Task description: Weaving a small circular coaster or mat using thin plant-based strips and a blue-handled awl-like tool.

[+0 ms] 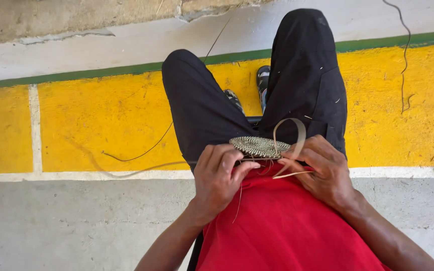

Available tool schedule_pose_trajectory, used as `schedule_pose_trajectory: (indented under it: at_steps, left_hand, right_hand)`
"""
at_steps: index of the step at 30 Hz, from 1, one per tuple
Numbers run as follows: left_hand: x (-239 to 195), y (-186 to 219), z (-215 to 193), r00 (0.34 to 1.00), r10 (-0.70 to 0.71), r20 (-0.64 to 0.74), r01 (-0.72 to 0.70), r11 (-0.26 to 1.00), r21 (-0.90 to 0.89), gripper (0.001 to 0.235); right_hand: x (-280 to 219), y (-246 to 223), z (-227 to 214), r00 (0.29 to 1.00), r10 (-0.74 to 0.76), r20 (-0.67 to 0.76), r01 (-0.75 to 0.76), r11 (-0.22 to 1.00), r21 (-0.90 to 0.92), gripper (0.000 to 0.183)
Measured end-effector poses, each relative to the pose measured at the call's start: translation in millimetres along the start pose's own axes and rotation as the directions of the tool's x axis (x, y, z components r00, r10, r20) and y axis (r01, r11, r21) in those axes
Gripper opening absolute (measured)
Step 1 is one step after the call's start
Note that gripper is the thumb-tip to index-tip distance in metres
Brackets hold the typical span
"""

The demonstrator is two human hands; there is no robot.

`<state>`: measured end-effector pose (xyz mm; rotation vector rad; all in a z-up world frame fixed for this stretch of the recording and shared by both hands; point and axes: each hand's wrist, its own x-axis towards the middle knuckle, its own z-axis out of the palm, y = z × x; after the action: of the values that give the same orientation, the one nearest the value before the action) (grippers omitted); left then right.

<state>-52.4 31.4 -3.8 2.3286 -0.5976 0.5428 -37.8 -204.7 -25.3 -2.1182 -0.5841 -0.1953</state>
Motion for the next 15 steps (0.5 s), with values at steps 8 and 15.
schedule_pose_trajectory:
  at_steps: [8,15]
  left_hand:
    - [-22.9,-9.5,9.4,0.994,-0.109,0.017,0.109,0.994,-0.012,0.038]
    - [10.1,-13.9,-5.2,0.995,0.062,0.074,-0.065,0.997,0.037,0.03]
  right_hand:
    - [-12.7,24.7,7.5,0.998,-0.064,0.023,0.064,0.998,-0.009,0.029]
    - [-2.2,29.5,-1.0,0.991,-0.036,0.132,0.032,0.999,0.03,0.026]
